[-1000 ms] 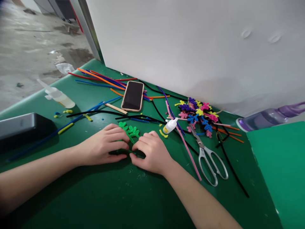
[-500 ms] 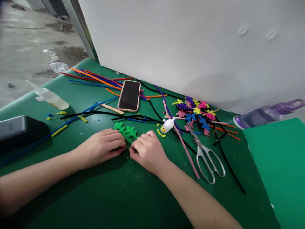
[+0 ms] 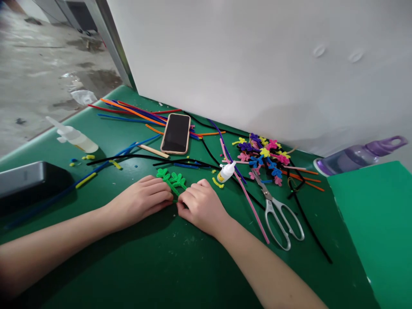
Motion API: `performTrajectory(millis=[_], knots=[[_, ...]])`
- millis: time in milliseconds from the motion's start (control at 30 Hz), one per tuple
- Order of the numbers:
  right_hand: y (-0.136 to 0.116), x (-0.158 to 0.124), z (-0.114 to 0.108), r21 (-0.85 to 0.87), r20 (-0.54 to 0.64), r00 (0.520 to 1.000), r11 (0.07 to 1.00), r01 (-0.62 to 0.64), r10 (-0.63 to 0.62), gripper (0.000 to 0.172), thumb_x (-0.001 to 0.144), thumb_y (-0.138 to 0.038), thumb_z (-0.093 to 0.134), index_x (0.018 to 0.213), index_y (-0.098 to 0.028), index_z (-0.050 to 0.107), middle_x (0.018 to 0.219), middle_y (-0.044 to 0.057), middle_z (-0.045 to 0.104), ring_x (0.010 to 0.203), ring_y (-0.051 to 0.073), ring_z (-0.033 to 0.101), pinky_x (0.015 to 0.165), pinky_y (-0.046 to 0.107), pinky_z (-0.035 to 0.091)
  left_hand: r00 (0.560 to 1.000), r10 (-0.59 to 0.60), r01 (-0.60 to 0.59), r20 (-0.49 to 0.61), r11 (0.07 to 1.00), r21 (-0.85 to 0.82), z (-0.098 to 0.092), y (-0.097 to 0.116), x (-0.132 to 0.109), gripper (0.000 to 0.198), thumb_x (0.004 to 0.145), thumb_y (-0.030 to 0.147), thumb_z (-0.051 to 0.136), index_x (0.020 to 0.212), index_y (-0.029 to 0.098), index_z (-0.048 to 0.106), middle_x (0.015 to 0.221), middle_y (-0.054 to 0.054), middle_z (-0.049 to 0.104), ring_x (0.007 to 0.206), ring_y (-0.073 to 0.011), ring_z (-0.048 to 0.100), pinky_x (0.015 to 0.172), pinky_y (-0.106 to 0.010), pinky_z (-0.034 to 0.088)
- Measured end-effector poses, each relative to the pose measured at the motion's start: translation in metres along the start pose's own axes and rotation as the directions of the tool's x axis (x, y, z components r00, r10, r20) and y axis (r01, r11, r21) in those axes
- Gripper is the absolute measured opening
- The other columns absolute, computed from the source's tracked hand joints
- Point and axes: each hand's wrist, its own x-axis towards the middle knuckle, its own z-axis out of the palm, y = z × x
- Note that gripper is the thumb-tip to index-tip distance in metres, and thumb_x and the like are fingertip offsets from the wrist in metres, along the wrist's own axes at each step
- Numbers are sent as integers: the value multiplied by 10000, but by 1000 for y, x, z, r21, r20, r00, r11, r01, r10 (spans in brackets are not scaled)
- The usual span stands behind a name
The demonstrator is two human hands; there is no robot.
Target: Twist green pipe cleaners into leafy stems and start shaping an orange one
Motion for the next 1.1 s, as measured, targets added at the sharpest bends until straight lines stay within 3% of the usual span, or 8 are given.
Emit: performTrajectory(millis=[167,367,500,733,1100], knots=[[2,-1,-1,98,-7,999,994,-38,39,172,848,-200,502,694,-165,570,606,-14,531,607,118,448,701,298,322,998,-22,24,50,999,-27,1,-1,0,207,935,255,401,875,176,583,835,-39,613,785,-166,541,710,-310,355],[1,0,-6,284,-97,967,938,-201,237,126,841,-218,536,734,-168,581,584,-28,490,598,113,455,698,280,345,994,-68,78,82,990,-121,-2,0,1,194,934,277,398,947,191,571,851,-32,600,813,-174,534,719,-314,354],[1,2,-8,318,-110,946,912,-258,306,156,835,-193,533,684,-172,562,581,-25,503,591,114,454,648,264,342,993,-89,102,80,980,-170,-4,0,2,191,935,262,390,996,198,560,885,-35,605,841,-176,540,742,-320,361],[1,2,-7,303,-60,937,900,-312,344,172,839,-203,531,672,-175,562,592,-19,538,592,120,463,631,261,338,992,-93,108,82,974,-199,-6,1,3,204,931,230,382,959,194,581,905,-37,615,859,-177,547,755,-326,382],[0,2,-7,281,-37,944,910,-306,329,168,832,-183,540,666,-179,567,602,-21,564,605,121,482,647,261,342,999,-47,40,-15,951,-308,-3,2,2,164,897,169,439,972,186,583,931,-46,622,874,-156,563,795,-303,436]])
